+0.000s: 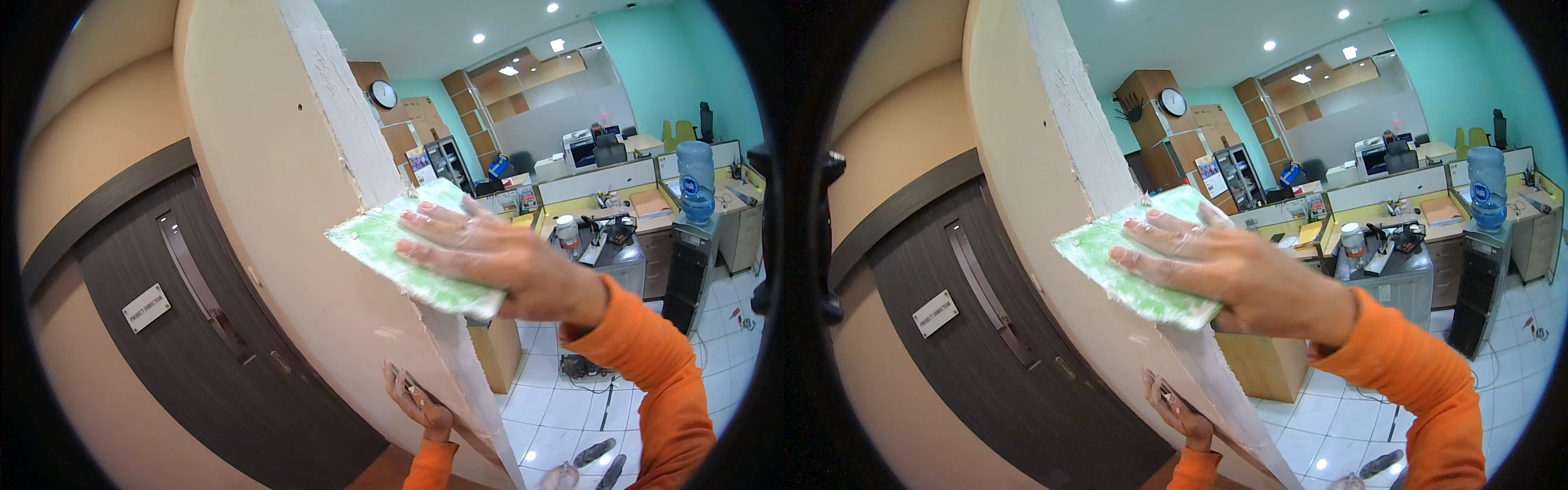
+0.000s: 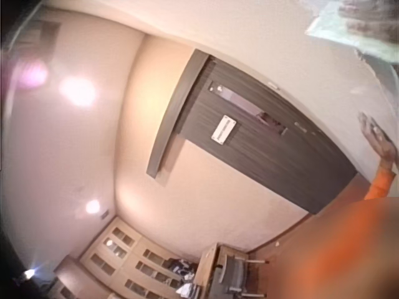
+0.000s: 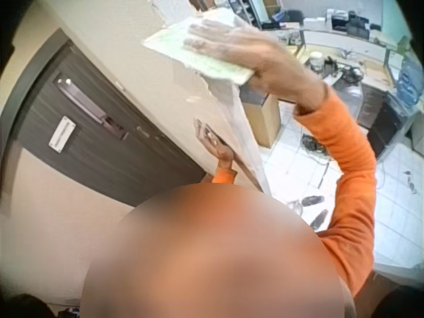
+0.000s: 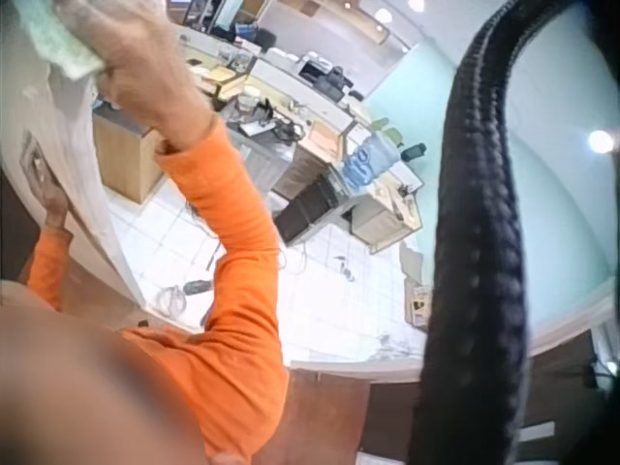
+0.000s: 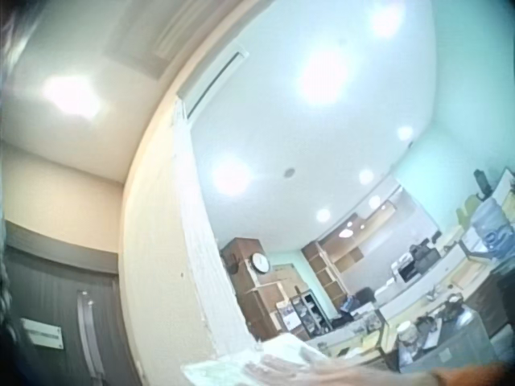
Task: The person applies a white wall compound to a vertical wall section using a green trowel. They repeatedly scoop compound from a bucket and smooth it onto the wall, working from lower to higher sections.
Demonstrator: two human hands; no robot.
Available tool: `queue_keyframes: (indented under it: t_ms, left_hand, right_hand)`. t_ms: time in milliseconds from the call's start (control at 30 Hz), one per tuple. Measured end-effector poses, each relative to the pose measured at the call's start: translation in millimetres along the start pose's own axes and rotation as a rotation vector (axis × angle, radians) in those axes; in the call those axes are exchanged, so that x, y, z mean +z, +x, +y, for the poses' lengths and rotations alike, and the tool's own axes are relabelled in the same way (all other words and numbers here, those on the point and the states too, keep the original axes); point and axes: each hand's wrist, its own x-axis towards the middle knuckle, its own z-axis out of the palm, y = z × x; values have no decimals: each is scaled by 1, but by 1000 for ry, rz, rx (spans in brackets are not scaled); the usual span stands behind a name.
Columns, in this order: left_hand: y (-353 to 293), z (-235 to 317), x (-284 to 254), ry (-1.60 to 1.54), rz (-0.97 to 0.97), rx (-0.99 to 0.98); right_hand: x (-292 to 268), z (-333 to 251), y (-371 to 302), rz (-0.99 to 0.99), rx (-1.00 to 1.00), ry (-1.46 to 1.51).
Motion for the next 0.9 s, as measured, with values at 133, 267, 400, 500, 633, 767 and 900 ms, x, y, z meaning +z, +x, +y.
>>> queue_keyframes:
  t_ms: [133,267,400,500,633,767,900]
  left_hand:
    - [2,4,0,41,-20,11]
    - [3,5,0,66,-8,11]
    - [1,4,0,71,14,4]
    - [1,4,1,65,9,-3]
    - [1,6,1,112,0,6]
    - [2,7,2,127,-6,26]
    - [3,7,2,107,10,36]
  right_hand:
    - [-69,45,88,264,91,-122]
    - [-113,91,196,176,-158,-131]
    - [-95,91,190,102,64,-133]
    - [-60,70,118,68,-58,-72]
    - [-14,10,9,-102,-63,-142]
    - [-26,-12,-42,-154,88,202]
    - [-85,41,42,208,50,102]
